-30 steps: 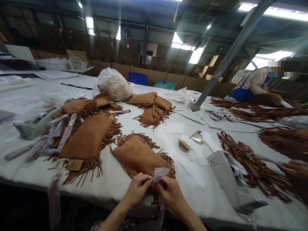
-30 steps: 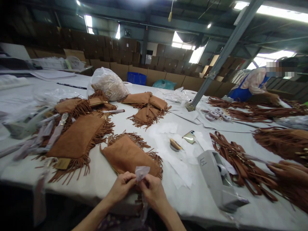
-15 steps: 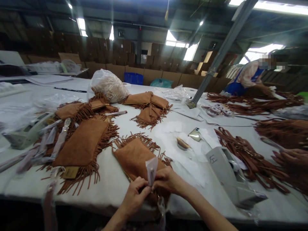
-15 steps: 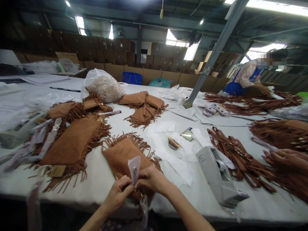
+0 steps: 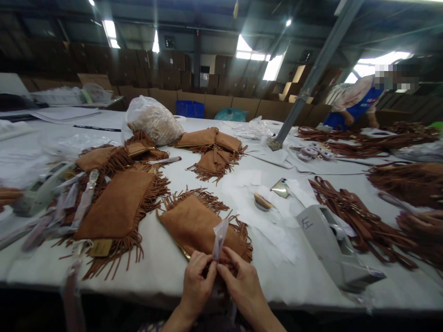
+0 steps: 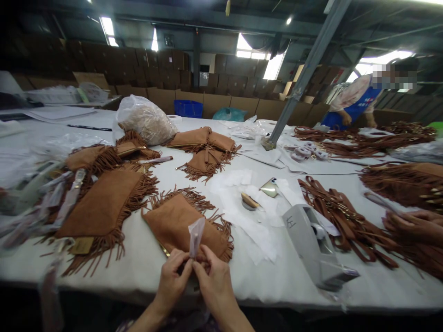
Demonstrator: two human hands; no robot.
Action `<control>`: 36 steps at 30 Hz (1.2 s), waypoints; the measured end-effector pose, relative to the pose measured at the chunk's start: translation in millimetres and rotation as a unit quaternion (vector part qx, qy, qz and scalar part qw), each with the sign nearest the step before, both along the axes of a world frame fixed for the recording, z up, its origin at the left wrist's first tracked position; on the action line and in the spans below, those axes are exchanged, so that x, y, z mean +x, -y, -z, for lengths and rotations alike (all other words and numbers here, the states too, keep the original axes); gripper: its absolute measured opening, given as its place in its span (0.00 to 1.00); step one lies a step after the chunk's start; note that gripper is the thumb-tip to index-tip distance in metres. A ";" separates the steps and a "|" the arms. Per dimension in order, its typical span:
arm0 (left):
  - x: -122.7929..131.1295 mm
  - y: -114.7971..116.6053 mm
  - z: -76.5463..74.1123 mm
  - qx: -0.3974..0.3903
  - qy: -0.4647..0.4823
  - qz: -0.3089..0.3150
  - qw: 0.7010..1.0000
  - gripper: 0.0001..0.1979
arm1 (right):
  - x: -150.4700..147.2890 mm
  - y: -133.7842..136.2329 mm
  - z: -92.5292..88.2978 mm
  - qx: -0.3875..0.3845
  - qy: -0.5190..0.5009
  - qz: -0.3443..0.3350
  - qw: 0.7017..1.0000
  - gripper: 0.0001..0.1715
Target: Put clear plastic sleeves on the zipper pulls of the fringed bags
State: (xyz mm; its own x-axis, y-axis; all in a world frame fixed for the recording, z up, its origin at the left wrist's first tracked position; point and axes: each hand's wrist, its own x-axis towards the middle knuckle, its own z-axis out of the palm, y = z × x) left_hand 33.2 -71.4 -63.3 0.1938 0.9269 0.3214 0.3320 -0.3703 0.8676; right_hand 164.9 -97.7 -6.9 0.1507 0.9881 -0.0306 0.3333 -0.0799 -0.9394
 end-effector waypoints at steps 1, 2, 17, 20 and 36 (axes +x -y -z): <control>-0.5 1.2 0.8 0.017 -0.011 0.001 1.000 0.09 | -2.3 -3.4 0.8 -0.002 0.001 -0.009 1.000 0.20; -1.1 2.4 1.7 0.034 -0.023 0.002 0.999 0.09 | -3.4 -6.5 1.6 -0.002 0.006 -0.018 1.000 0.17; -1.7 1.4 1.2 -0.007 -0.047 0.002 0.999 0.10 | -3.5 -3.2 47.8 0.003 -0.122 0.026 0.992 0.19; -2.0 -2.0 -0.6 -0.060 -0.035 -0.026 0.997 0.09 | -3.2 -4.0 46.1 0.007 -0.132 0.037 0.990 0.19; -1.4 5.6 12.0 0.174 -0.096 -0.029 0.980 0.10 | -14.9 -29.3 37.7 0.010 -0.052 0.101 0.993 0.20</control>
